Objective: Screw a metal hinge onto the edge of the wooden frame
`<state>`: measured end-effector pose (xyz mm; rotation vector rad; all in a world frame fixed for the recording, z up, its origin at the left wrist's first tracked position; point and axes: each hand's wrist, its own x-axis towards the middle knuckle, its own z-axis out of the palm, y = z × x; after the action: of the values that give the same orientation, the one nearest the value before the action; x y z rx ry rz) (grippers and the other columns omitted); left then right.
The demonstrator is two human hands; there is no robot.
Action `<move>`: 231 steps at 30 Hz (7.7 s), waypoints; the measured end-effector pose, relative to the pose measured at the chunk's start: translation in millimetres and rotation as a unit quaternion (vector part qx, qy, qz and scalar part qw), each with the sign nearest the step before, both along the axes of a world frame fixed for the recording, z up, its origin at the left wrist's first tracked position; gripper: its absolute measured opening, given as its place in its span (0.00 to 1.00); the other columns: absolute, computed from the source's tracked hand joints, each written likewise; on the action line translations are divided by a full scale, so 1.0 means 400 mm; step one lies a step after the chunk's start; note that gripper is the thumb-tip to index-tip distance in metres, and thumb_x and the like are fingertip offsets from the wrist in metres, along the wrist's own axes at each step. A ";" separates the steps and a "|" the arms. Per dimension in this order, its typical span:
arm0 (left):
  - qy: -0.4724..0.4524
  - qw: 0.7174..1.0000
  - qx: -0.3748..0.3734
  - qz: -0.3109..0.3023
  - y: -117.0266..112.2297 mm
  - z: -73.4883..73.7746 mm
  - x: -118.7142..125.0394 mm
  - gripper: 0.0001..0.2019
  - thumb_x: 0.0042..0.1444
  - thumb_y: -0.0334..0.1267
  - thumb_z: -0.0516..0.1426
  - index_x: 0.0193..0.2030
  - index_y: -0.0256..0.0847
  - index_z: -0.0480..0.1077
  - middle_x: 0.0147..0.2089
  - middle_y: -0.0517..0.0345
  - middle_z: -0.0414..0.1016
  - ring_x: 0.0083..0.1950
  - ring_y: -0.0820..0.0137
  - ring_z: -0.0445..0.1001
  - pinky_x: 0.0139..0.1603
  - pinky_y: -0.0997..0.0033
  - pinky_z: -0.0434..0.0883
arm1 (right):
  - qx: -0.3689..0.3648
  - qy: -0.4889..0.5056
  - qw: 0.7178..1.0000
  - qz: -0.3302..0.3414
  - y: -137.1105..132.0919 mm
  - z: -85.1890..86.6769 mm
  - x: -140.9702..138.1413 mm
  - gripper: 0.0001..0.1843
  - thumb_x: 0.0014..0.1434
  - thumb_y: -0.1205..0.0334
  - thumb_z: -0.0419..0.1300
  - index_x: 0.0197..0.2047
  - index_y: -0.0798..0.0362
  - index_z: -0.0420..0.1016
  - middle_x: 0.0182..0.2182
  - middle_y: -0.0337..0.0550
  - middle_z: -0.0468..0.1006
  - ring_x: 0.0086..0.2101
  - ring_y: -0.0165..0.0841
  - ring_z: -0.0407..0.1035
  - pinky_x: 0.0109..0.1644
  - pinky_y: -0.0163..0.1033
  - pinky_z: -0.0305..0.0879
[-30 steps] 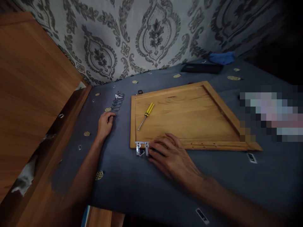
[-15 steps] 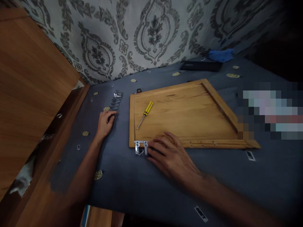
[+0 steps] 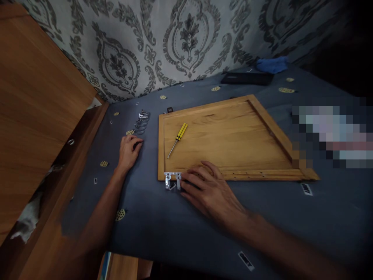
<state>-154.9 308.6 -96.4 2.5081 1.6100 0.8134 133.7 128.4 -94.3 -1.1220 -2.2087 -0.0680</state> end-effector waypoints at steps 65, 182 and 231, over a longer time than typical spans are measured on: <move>0.013 0.980 -0.071 -0.184 -0.100 0.097 0.096 0.06 0.68 0.39 0.55 0.41 0.42 0.70 0.44 0.55 0.75 0.47 0.65 0.74 0.51 0.64 0.71 | -0.015 -0.015 1.000 -0.009 -0.006 0.002 0.001 0.04 0.70 0.59 0.63 0.43 0.47 0.80 0.43 0.36 0.85 0.48 0.37 0.72 0.67 0.53 0.56; 0.100 0.930 -0.116 -0.334 -0.243 0.178 0.227 0.06 0.70 0.34 0.57 0.40 0.39 0.72 0.43 0.56 0.73 0.48 0.65 0.68 0.51 0.65 0.67 | -0.022 -0.035 0.999 -0.009 -0.007 0.008 0.001 0.06 0.71 0.58 0.62 0.45 0.49 0.81 0.45 0.37 0.86 0.50 0.38 0.72 0.67 0.54 0.57; 0.215 0.913 -0.147 -0.314 -0.265 0.192 0.208 0.23 0.62 0.54 0.64 0.52 0.36 0.72 0.52 0.49 0.73 0.53 0.56 0.67 0.54 0.56 0.69 | -0.016 -0.030 0.999 -0.012 -0.009 0.015 0.001 0.07 0.71 0.63 0.60 0.44 0.46 0.81 0.43 0.39 0.84 0.48 0.39 0.73 0.66 0.55 0.60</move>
<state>-71.7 202.4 -19.6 2.8072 0.7762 -0.0543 134.0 124.8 -88.3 -1.1777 -2.2563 -0.0765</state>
